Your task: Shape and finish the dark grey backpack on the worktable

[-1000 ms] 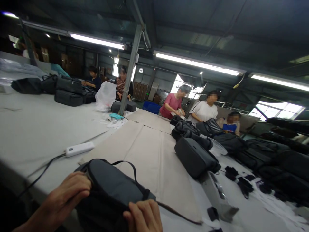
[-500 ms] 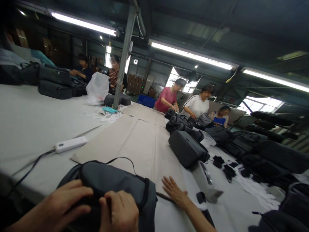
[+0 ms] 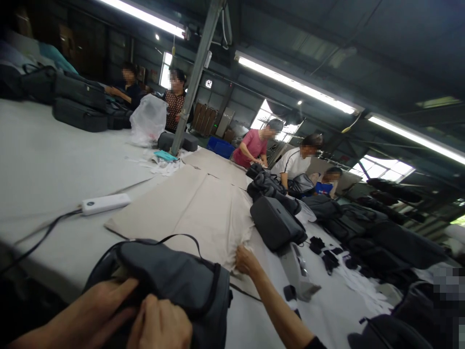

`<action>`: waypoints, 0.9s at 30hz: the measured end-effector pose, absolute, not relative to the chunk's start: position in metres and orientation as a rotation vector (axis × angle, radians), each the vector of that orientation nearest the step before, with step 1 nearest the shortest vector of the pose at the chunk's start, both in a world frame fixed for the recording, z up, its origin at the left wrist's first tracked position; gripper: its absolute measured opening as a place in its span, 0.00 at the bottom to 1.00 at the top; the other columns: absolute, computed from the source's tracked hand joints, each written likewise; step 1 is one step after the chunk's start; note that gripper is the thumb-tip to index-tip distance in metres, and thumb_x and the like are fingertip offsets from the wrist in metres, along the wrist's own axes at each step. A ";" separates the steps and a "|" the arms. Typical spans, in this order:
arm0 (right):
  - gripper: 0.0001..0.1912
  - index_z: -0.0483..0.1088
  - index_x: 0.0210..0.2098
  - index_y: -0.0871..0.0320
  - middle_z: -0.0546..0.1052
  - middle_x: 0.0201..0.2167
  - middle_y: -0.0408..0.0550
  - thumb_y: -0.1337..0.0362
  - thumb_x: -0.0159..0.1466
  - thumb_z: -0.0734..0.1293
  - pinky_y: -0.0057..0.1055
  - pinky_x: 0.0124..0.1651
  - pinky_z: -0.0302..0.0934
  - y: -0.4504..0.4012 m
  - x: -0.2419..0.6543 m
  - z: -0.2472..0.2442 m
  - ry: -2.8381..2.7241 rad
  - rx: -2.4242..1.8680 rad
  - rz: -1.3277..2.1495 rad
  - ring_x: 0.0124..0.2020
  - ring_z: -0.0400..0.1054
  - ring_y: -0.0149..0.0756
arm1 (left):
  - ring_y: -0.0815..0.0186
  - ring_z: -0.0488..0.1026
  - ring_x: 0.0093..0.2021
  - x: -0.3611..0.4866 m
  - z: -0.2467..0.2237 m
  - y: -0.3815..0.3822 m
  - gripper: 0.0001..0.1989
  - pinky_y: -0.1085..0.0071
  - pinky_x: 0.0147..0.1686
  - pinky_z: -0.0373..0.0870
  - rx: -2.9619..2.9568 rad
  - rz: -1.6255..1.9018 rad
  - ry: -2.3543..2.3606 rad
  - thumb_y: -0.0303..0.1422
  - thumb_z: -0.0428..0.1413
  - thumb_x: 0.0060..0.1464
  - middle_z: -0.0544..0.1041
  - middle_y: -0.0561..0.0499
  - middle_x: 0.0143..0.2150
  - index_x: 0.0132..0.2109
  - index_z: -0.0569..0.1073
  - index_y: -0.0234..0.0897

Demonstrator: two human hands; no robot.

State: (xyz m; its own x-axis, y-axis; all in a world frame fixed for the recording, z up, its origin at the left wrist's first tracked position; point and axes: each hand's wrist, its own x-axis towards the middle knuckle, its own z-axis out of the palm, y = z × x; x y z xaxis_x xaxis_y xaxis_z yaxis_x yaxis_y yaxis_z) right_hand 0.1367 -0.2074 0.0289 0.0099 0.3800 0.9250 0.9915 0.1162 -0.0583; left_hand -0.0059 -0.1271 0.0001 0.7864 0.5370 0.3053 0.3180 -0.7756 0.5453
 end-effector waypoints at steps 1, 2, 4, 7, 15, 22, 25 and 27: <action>0.11 0.70 0.33 0.60 0.67 0.15 0.39 0.72 0.67 0.58 0.29 0.19 0.53 -0.202 0.129 0.024 -1.558 -1.361 -0.953 0.14 0.60 0.27 | 0.60 0.79 0.33 -0.004 -0.005 -0.128 0.16 0.70 0.31 0.73 2.497 0.705 0.637 0.24 0.45 0.57 0.81 0.49 0.35 0.51 0.68 0.38; 0.11 0.71 0.34 0.61 0.65 0.15 0.39 0.72 0.67 0.58 0.29 0.18 0.52 -0.198 0.123 0.021 -1.591 -1.324 -1.014 0.13 0.58 0.27 | 0.60 0.79 0.30 -0.002 -0.007 -0.128 0.15 0.71 0.28 0.72 2.508 0.799 0.627 0.23 0.45 0.55 0.80 0.49 0.32 0.47 0.69 0.38; 0.12 0.72 0.36 0.61 0.62 0.14 0.37 0.72 0.67 0.57 0.30 0.18 0.50 -0.191 0.115 0.018 -1.605 -1.286 -1.060 0.12 0.55 0.26 | 0.63 0.77 0.26 -0.003 -0.006 -0.125 0.13 0.73 0.24 0.70 2.562 0.999 0.609 0.24 0.45 0.54 0.80 0.50 0.29 0.41 0.71 0.40; 0.11 0.72 0.38 0.59 0.65 0.15 0.37 0.71 0.68 0.58 0.29 0.21 0.54 -0.195 0.124 0.025 -1.616 -1.280 -1.029 0.14 0.58 0.26 | 0.67 0.78 0.29 -0.008 0.012 -0.114 0.10 0.80 0.27 0.72 2.680 1.121 0.513 0.26 0.48 0.56 0.81 0.53 0.31 0.36 0.72 0.43; 0.22 0.75 0.45 0.57 0.78 0.42 0.55 0.51 0.70 0.55 0.43 0.45 0.62 -0.245 0.196 0.043 -1.784 -1.666 -1.129 0.42 0.73 0.44 | 0.68 0.78 0.43 -0.016 0.031 -0.091 0.10 0.84 0.42 0.74 2.781 0.982 0.460 0.37 0.59 0.58 0.81 0.52 0.42 0.47 0.76 0.42; 0.14 0.74 0.38 0.54 0.76 0.36 0.48 0.58 0.70 0.58 0.40 0.48 0.57 -0.239 0.191 0.045 -1.727 -1.637 -0.934 0.39 0.70 0.39 | 0.65 0.76 0.34 -0.014 0.008 -0.137 0.08 0.74 0.34 0.73 2.699 1.437 0.724 0.41 0.59 0.60 0.77 0.51 0.33 0.40 0.74 0.41; 0.12 0.72 0.34 0.55 0.74 0.31 0.46 0.61 0.70 0.59 0.37 0.45 0.57 -0.232 0.189 0.048 -1.744 -1.527 -0.968 0.35 0.69 0.35 | 0.64 0.78 0.30 0.000 0.002 -0.152 0.19 0.72 0.28 0.74 2.756 1.392 0.963 0.50 0.50 0.63 0.78 0.51 0.33 0.40 0.72 0.39; 0.13 0.71 0.33 0.55 0.73 0.29 0.44 0.61 0.71 0.59 0.36 0.44 0.57 -0.229 0.188 0.047 -1.717 -1.489 -0.984 0.33 0.68 0.34 | 0.64 0.78 0.27 0.011 0.002 -0.157 0.17 0.70 0.25 0.73 2.712 1.246 1.111 0.47 0.46 0.66 0.78 0.52 0.31 0.40 0.71 0.41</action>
